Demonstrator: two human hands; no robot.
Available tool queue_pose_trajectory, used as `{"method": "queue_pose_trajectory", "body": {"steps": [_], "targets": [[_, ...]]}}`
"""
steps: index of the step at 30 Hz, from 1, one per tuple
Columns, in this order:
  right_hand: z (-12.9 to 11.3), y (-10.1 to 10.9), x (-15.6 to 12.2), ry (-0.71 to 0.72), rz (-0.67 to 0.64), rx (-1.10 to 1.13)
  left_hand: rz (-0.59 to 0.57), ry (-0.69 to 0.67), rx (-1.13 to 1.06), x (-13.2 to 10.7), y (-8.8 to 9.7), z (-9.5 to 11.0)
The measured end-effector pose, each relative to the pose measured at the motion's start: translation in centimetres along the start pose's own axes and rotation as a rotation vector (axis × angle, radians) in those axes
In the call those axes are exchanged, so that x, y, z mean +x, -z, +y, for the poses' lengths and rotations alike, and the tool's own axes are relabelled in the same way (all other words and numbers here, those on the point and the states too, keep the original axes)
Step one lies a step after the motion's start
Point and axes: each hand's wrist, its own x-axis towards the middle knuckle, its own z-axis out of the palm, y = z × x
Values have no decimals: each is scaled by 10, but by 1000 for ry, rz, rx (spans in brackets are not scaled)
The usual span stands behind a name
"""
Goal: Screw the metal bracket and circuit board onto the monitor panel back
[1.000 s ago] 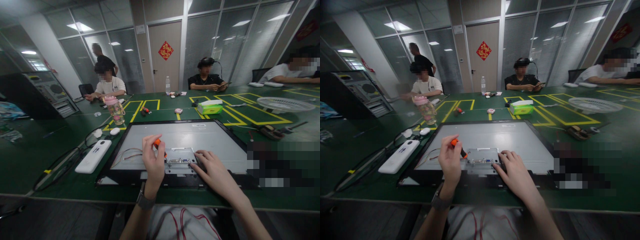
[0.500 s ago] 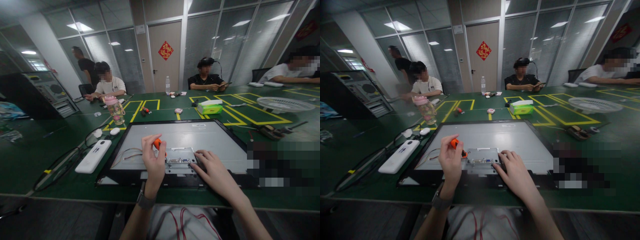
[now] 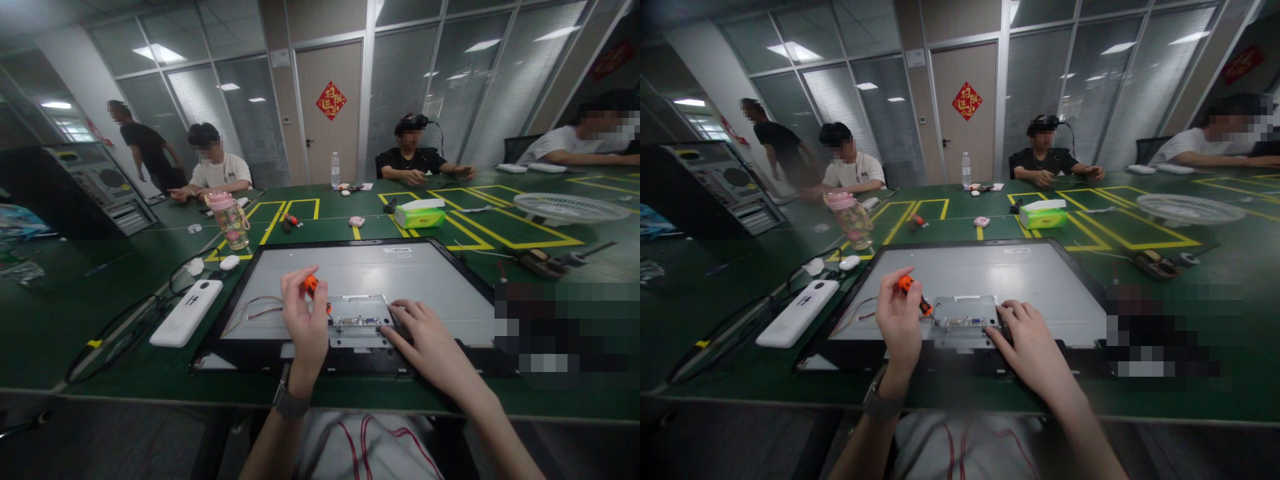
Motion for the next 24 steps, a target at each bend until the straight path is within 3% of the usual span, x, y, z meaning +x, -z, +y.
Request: {"method": "queue_pose_trajectory", "body": {"steps": [6,13,19,24], "targets": [[-2,2,1,-10,5,-2,-34,194,-150,-3,1,1],[-2,1,0,4,47,1,-1,19,6,0,0,1],[-2,2,0,4,48,-9,-65,167,-119,-3,1,2],[-1,2,1,9,39,2,-25,28,-25,0,-1,2]]}}
